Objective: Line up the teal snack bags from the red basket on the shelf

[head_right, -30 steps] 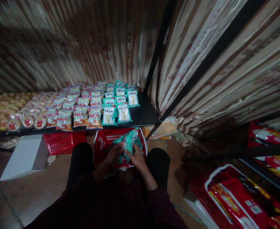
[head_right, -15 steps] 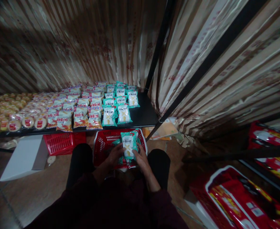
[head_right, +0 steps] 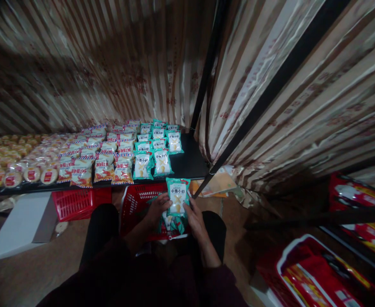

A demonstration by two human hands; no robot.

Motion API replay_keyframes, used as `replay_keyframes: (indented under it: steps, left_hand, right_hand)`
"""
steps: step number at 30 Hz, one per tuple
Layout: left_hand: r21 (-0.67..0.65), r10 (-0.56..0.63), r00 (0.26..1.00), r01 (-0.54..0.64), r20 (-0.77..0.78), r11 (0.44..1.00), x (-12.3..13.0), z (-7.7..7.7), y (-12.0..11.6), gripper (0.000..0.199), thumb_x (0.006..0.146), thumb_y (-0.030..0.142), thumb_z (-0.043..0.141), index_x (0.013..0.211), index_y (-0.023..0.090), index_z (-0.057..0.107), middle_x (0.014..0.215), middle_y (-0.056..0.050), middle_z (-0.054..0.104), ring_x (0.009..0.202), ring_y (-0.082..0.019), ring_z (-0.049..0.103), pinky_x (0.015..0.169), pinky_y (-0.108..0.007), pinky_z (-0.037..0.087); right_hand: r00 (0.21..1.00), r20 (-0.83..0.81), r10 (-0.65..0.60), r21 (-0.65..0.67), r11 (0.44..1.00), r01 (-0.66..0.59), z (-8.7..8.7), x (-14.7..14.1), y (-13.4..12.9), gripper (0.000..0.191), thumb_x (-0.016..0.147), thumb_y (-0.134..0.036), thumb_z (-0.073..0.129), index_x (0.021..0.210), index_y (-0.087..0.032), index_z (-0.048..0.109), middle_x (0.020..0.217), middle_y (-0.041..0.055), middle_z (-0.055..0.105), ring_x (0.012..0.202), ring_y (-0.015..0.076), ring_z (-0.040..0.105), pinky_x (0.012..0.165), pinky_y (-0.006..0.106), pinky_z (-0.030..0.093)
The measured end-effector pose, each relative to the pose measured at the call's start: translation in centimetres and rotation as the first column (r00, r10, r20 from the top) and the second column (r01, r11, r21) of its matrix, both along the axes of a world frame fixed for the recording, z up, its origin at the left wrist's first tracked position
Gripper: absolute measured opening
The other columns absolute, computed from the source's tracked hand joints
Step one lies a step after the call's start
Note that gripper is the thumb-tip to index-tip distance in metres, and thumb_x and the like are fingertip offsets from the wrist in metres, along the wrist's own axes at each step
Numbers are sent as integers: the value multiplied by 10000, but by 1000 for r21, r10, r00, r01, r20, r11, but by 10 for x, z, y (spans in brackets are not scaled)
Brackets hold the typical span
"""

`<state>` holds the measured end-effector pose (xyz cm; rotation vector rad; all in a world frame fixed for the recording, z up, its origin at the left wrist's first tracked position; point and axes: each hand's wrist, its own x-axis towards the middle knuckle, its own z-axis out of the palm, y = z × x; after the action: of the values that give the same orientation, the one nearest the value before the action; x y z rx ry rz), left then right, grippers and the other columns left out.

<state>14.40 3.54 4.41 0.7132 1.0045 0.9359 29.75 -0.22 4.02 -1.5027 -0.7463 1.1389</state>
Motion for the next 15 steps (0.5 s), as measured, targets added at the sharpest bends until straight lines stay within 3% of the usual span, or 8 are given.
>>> replay_keyframes:
  steps: [3, 8, 15]
  left_hand:
    - [75, -25, 999, 28, -30, 997, 8, 7, 9, 475, 590, 338, 780, 1019, 180, 646, 1074, -93, 680, 1023, -255, 626, 867, -364, 503]
    - [132, 52, 984, -29, -171, 991, 23, 16, 28, 385, 647, 217, 740, 1012, 153, 632, 1047, -115, 680, 992, -224, 635, 865, -335, 497]
    - [186, 145, 980, -119, -138, 975, 43, 35, 51, 432, 660, 256, 756, 1056, 162, 612, 985, -97, 692, 913, -200, 655, 826, -312, 508]
  right_hand:
    - [1000, -12, -18, 14, 1000, 18, 5, 6, 7, 626, 618, -553, 720, 1132, -203, 649, 1075, 75, 714, 979, 284, 654, 831, 398, 536]
    - [999, 52, 0, 58, 998, -3, 22, 14, 21, 645, 654, -610, 683, 1145, -194, 641, 1136, 95, 691, 1038, 293, 630, 873, 411, 519]
    - [986, 161, 49, 131, 989, -71, 49, 22, 47, 584, 705, -606, 641, 1118, -193, 644, 1114, 79, 695, 978, 262, 639, 828, 373, 528]
